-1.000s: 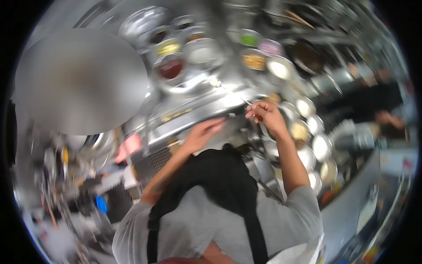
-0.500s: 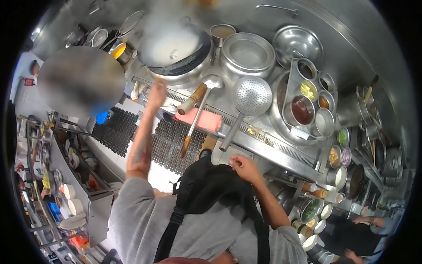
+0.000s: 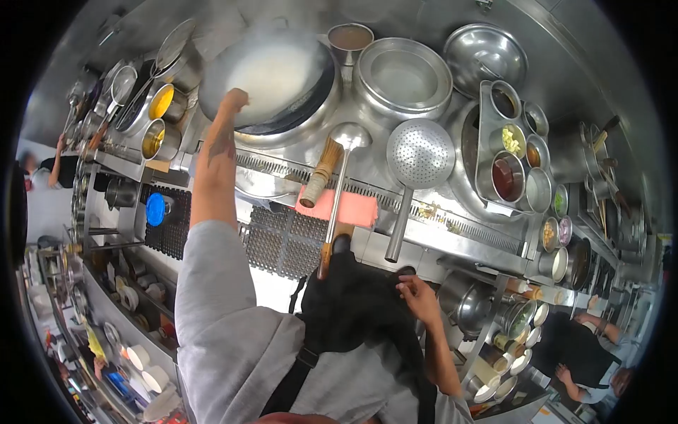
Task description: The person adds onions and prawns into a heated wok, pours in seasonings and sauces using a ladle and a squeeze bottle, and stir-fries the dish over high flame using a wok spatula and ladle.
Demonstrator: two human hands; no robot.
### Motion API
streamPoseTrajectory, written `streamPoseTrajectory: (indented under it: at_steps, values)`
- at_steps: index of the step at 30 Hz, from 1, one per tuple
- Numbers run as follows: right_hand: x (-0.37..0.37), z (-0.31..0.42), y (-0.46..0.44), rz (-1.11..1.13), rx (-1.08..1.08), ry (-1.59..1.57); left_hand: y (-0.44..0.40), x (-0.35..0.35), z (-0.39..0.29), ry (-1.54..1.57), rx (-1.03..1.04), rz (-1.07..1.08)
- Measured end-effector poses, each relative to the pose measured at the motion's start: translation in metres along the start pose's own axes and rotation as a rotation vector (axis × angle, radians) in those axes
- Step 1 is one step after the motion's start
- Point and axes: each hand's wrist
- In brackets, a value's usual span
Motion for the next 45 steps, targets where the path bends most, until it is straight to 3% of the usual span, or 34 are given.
streamPoseTrajectory:
  at_steps: [4, 6, 10, 12, 13, 15, 16, 18, 21, 26, 28, 30, 32, 34, 36, 38, 40, 42, 45]
  values:
    - [0.007, -0.005, 0.008, -0.029, 0.049, -0.08, -0.042, 0.037, -0.009, 0.256, -0.08, 0.414]
    - [0.007, -0.009, 0.01, -0.035, 0.072, -0.046, -0.05, 0.021, 0.012, -0.159, 0.277, -0.084]
    - [0.005, -0.027, 0.006, -0.073, 0.02, -0.042, -0.018, -0.006, 0.011, -0.188, 0.275, -0.144]
    - [0.004, -0.029, 0.004, -0.065, -0.038, -0.009, 0.009, -0.031, -0.011, -0.518, 0.484, 0.137]
    - [0.003, -0.032, 0.002, -0.058, -0.045, -0.015, 0.019, -0.041, -0.016, -0.523, 0.489, 0.135]
    - [-0.001, -0.031, 0.002, -0.053, -0.055, 0.023, 0.046, -0.062, -0.02, -0.3, 0.44, -0.162]
    - [-0.005, -0.029, 0.002, -0.047, -0.07, 0.064, 0.072, -0.081, -0.022, -0.303, 0.436, -0.165]
    - [-0.013, -0.031, 0.001, -0.038, -0.095, 0.076, 0.14, -0.117, -0.029, -0.168, 0.363, -0.371]
    - [-0.027, -0.04, 0.003, -0.056, -0.124, 0.122, 0.201, -0.113, -0.025, 0.04, 0.307, -0.544]
    - [-0.047, -0.048, 0.011, -0.01, -0.187, 0.156, 0.166, -0.009, 0.023, -0.258, 0.274, -0.394]
    - [-0.056, -0.057, 0.009, -0.014, -0.199, 0.125, 0.174, -0.026, 0.01, -0.359, 0.342, -0.379]
    - [-0.063, -0.074, 0.019, -0.009, -0.189, 0.096, 0.229, -0.069, -0.018, -0.019, 0.254, -0.573]
    - [-0.067, -0.089, 0.021, -0.015, -0.168, 0.03, 0.213, -0.052, -0.009, 0.047, 0.206, -0.611]
    - [-0.068, -0.098, 0.032, 0.003, -0.167, -0.002, 0.173, 0.005, 0.027, -0.336, 0.375, -0.315]
    - [-0.074, -0.109, 0.037, 0.009, -0.171, -0.032, 0.16, 0.024, 0.032, -0.332, 0.395, -0.22]
    - [-0.078, -0.132, 0.038, 0.03, -0.193, -0.111, 0.228, -0.004, -0.004, 0.228, 0.481, -0.317]
    - [-0.084, -0.145, 0.037, 0.077, -0.184, -0.126, 0.284, -0.014, -0.023, 0.407, 0.434, -0.279]
    - [-0.086, -0.136, 0.032, 0.151, -0.183, -0.135, 0.347, -0.023, -0.028, 1.238, 0.366, 0.332]
    - [-0.077, -0.104, 0.025, 0.25, -0.296, 0.018, 0.433, -0.006, -0.032, 1.477, 0.333, 0.37]
Point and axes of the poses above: each hand's wrist, its own y-axis away from the middle knuckle, its own x-axis out of the palm, z = x × y, and after that the axes turned 2 degrees about -y, right-handed
